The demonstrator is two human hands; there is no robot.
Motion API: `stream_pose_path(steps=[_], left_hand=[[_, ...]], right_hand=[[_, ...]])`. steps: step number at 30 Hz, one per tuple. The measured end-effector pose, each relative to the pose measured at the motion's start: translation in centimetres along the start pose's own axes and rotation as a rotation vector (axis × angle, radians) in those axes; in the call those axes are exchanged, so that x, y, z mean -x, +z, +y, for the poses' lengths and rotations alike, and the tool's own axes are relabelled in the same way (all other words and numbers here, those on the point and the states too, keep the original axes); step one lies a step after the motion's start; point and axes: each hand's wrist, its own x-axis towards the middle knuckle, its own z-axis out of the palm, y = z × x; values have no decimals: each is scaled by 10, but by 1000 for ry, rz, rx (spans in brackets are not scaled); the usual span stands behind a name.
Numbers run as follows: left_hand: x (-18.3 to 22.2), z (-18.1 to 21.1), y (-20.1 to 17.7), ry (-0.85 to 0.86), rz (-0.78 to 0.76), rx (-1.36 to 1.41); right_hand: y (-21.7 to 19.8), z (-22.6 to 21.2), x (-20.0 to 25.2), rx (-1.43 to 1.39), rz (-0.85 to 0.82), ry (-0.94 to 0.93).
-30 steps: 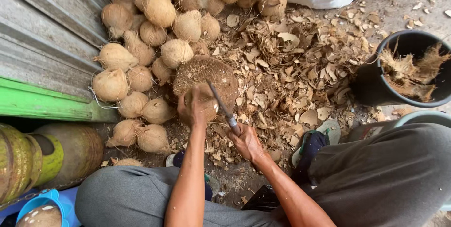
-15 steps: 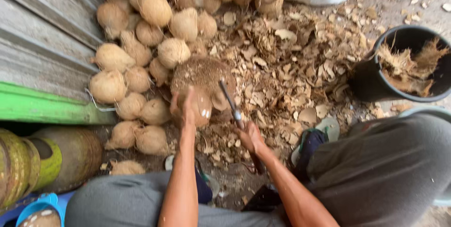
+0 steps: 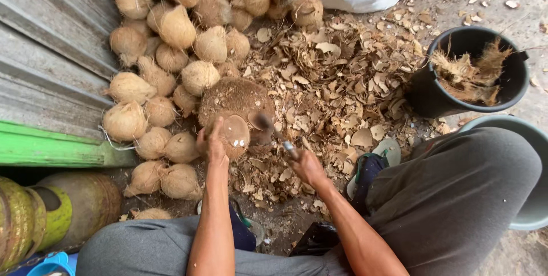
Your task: The person sits on the ground and uses a machete to peel the husk off coconuts. They repeatedly strike the coconut against a wooden stump to remove the outer layer, then place the peeled coconut into a nearby crate.
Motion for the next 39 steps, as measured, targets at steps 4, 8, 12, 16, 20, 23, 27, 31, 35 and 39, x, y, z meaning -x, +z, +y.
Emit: stream_pose_path(steps=[4,8,12,16,20,23,27,31,35,39], left_hand=[[0,3,-1,153,-218,-139],[-4,-4,11,147,-194,-318],[-9,-19,20,187,-26,-249],[-12,-27,13,107,30,-316],[-24,-22,19,156,44,-296],[-16,-34,6,167,44,-320],[-12,-26,11,93,31,-406],[-16,-15,20,272,48,-219],[-7,-27,7,86,92,-354],[-9,-24,18,225,13,-280]], right_hand=[[-30,7,-11,-251,179,141],[-47,-8,-7,-333,194,-133],[-22,-38,15,-346,51,-213],[10,-64,44,-291,-123,-235],[5,-74,44,-456,-167,-382],[10,-62,47,-409,14,-499],[13,-69,42,-396,-44,-371],[10,-83,40,-156,-24,-333],[13,-77,51,-220,72,-370],[9,-82,43,-210,-23,-346]])
